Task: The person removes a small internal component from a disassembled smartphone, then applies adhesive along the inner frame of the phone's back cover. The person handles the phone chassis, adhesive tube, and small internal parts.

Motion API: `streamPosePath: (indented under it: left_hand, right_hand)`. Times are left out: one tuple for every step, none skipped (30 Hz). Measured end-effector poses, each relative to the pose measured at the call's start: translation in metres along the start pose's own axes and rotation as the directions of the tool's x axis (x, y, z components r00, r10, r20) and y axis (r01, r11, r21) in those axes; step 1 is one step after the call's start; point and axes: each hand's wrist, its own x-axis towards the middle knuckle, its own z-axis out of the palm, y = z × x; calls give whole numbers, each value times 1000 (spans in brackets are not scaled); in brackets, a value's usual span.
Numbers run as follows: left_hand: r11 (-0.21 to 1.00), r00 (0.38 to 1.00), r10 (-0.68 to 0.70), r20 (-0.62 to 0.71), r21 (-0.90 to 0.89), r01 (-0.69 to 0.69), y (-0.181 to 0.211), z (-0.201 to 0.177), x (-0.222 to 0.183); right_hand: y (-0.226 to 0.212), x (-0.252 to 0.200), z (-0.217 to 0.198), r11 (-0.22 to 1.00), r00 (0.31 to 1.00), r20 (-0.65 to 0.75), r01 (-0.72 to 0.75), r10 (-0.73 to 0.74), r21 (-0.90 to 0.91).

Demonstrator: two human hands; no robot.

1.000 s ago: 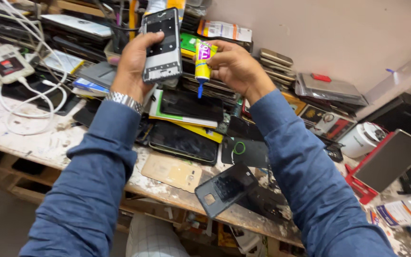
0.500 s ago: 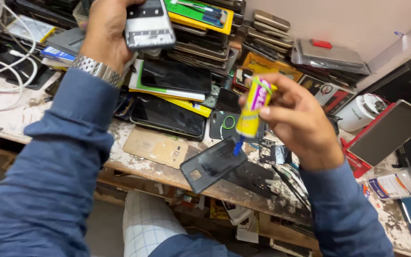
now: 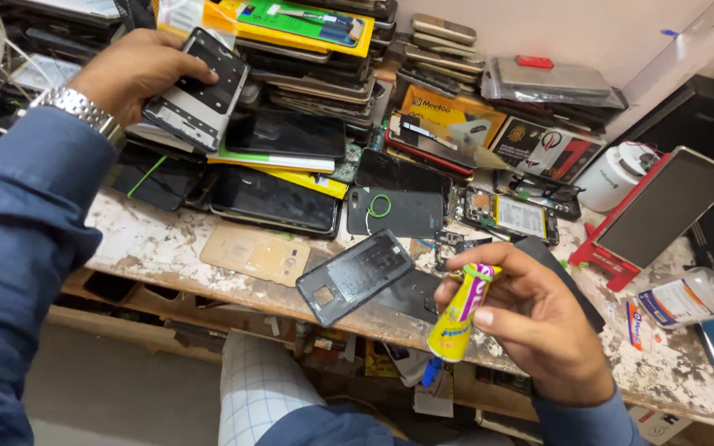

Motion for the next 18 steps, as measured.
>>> streamPosePath:
  left_hand:
    - [998,1000,-30,-9,52,30,-1,-2,1]
    - [993,998,-59,-19,103,60,-2,-4,2]
    - [984,996,-87,-30,154,91,-3,-5,4]
    - [981,995,-104,-9,162,104,-3,-5,6]
    - [978,993,-121,12,170,118,-2,-6,7]
    - [975,990,-139,31,178,131,-2,-6,7]
    - [973,989,-141,51,190,129,-1,-5,7]
    - [971,988,-140,70,204,123,0,-5,7]
    - [969,986,-140,88,217,118,1,-5,7]
    - [967,985,-152,86,216,131,2,-7,6]
    - [966,983,-165,83,216,144,3,-9,4]
    - [964,980,-180,85,214,158,3,-10,4]
    - [967,986,-159,57,209,144,5,-12,3]
    - [970,990,-141,26,204,132,8,-16,0]
    - [973,993,-122,-4,199,120,10,-19,-3]
    - [987,997,-75,20,146,71,12,-21,-8]
    - [996,999,-26,42,91,22,12,-24,-15]
    - [999,998,23,56,37,-25,12,-27,-24]
  right_hand:
    - [2,-5,-1,1000,1000,-2,-13,13,15]
    - [4,-10,-1,999,1000,-4,-26,26,29]
    - [5,-15,-1,998,999,-6,-39,39,44]
    - [6,-18,-2,997,999,10,-34,33,64]
    - [7,-20,-2,996,999,27,-29,26,84]
    - [8,-23,-2,994,999,45,-25,20,103]
    - [8,-26,-2,993,999,44,-28,23,117]
    - [7,-29,-3,991,999,44,-28,22,132]
    - [7,-32,-3,989,999,43,-28,22,147]
    - [7,-34,-3,987,999,44,-37,31,155]
    - [8,-35,-4,986,998,45,-47,40,163]
    - [9,-36,-5,984,998,42,-58,52,171]
    - [12,-36,-7,982,998,42,-54,47,183]
    - [16,-35,-8,979,998,44,-53,45,196]
    - [20,-33,-9,977,998,46,-52,43,209]
    - [24,-31,-10,969,999,25,-41,36,244]
    - [29,-28,-11,960,1000,3,-29,30,278]
    - [34,-25,-12,949,1000,-15,-18,24,314]
